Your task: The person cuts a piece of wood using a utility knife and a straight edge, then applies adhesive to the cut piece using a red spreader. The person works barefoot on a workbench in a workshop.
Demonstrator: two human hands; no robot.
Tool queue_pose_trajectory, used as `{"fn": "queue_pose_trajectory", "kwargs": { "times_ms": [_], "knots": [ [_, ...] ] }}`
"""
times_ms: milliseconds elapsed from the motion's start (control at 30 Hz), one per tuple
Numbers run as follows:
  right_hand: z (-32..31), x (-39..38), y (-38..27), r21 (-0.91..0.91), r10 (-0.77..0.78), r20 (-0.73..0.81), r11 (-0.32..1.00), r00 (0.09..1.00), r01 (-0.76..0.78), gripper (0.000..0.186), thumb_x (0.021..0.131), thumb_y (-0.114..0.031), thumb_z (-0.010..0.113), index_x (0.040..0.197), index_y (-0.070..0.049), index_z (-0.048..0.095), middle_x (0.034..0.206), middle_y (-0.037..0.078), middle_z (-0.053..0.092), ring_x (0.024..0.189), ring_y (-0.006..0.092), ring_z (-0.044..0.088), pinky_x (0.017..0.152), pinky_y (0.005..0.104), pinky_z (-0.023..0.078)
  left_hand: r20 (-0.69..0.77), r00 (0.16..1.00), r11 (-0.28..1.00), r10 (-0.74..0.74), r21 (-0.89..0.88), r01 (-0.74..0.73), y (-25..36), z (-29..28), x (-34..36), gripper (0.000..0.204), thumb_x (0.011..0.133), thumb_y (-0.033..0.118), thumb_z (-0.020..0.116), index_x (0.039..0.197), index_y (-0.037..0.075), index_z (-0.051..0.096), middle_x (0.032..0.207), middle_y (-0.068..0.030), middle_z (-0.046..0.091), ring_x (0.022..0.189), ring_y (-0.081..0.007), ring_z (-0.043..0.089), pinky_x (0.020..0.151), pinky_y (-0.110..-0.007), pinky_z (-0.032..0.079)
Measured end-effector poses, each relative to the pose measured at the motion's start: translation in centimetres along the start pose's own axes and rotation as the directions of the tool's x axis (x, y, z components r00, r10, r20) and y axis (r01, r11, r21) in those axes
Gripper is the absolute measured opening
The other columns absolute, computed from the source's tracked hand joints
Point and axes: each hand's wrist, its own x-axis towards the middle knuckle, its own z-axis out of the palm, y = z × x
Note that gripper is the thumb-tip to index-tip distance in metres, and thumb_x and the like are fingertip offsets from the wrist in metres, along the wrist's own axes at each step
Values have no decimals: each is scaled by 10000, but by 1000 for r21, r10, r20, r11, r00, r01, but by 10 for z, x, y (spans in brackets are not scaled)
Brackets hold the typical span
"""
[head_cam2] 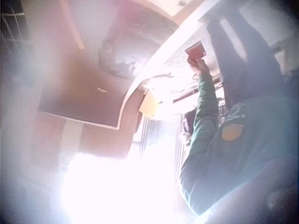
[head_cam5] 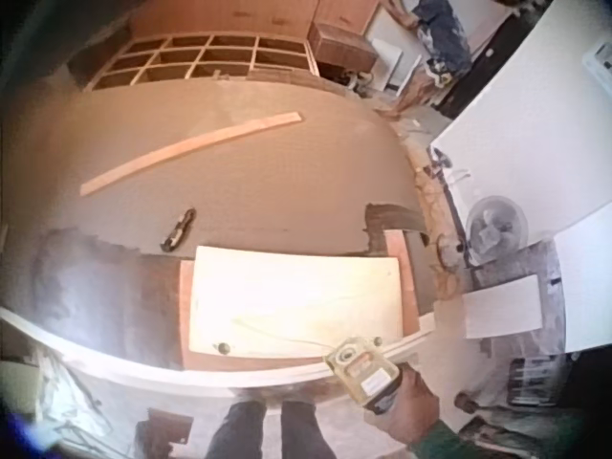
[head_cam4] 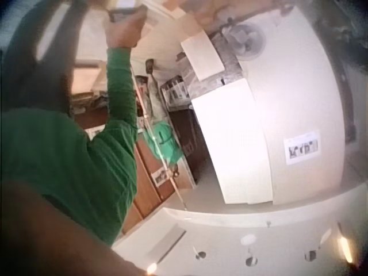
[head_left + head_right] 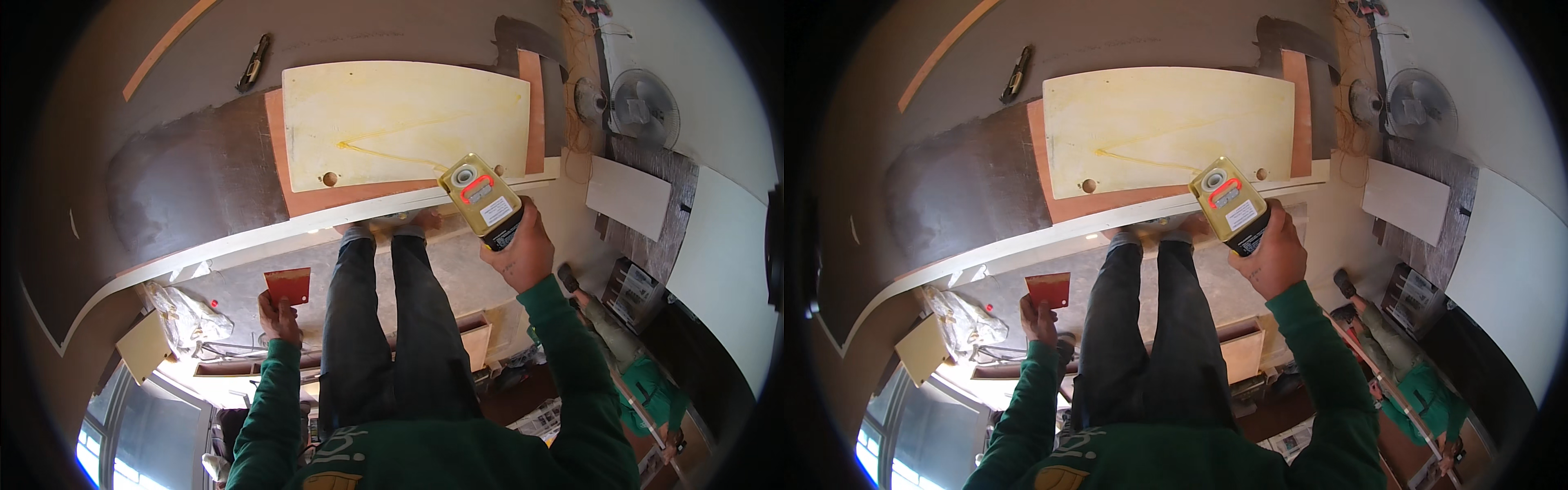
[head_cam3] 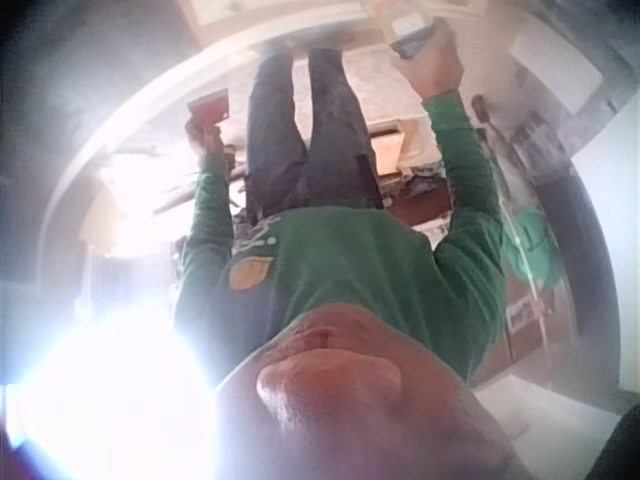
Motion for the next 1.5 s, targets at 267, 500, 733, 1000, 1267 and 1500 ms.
{"fn": "queue_pose_trajectory", "kwargs": {
  "times_ms": [267, 500, 733, 1000, 1267, 1500],
  "knots": [
    [-19, 12, -94, 118, -130, 4, 985, 991, 129, 943, 641, -282, 891, 1397, -49, 378, 1225, 203, 613, 1025, 401, 675, 817, 471, 576, -47, 999, 995, 6, -101, -10, 8, -10, 5, 263, 996, 195, 607, 1179, 10, 572, 875, -60, 633, 608, -103, 554, 558, -273, 488],
    [-6, 52, -193, 12, -337, -53, 941, 940, 339, 934, 637, -289, 901, 1380, -32, 397, 1148, 184, 634, 985, 384, 689, 796, 472, 584, -33, 996, 991, -78, -108, 74, 4, -40, 12, 297, 1003, 197, 623, 1236, 15, 592, 866, -49, 670, 620, -91, 576, 559, -257, 494],
    [28, 94, -260, -117, -416, -49, 905, 908, 409, 938, 648, -327, 893, 1382, -23, 394, 1146, 202, 637, 964, 384, 703, 799, 462, 592, -82, 988, 968, -132, -226, 111, -40, -79, 16, 328, 1004, 222, 649, 1246, 8, 593, 921, -57, 696, 663, -89, 594, 597, -253, 514],
    [40, 101, -297, -136, -348, 25, 928, 937, 348, 917, 650, -328, 895, 1348, -5, 396, 1148, 228, 656, 979, 397, 704, 836, 462, 580, -152, 971, 952, -185, -273, 138, -70, -111, 13, 342, 1002, 229, 662, 1262, 15, 603, 875, -14, 673, 657, -73, 569, 596, -235, 496],
    [46, 109, -300, -202, -376, 117, 897, 919, 393, 917, 653, -367, 869, 1359, -18, 399, 1115, 224, 651, 951, 396, 705, 800, 490, 584, -123, 980, 830, -158, -554, 65, -22, -89, 29, 432, 1055, 330, 606, 1353, 27, 529, 1178, -58, 615, 945, -85, 570, 706, -214, 494],
    [44, 109, -295, -198, -343, 123, 911, 931, 362, 924, 657, -371, 873, 1359, -11, 392, 1143, 224, 650, 970, 393, 704, 818, 481, 583, -27, 990, 767, -138, -635, 90, 37, -93, 62, 269, 1054, 322, 619, 1066, 54, 601, 815, 19, 594, 641, -44, 510, 548, -198, 414]
  ]
}}
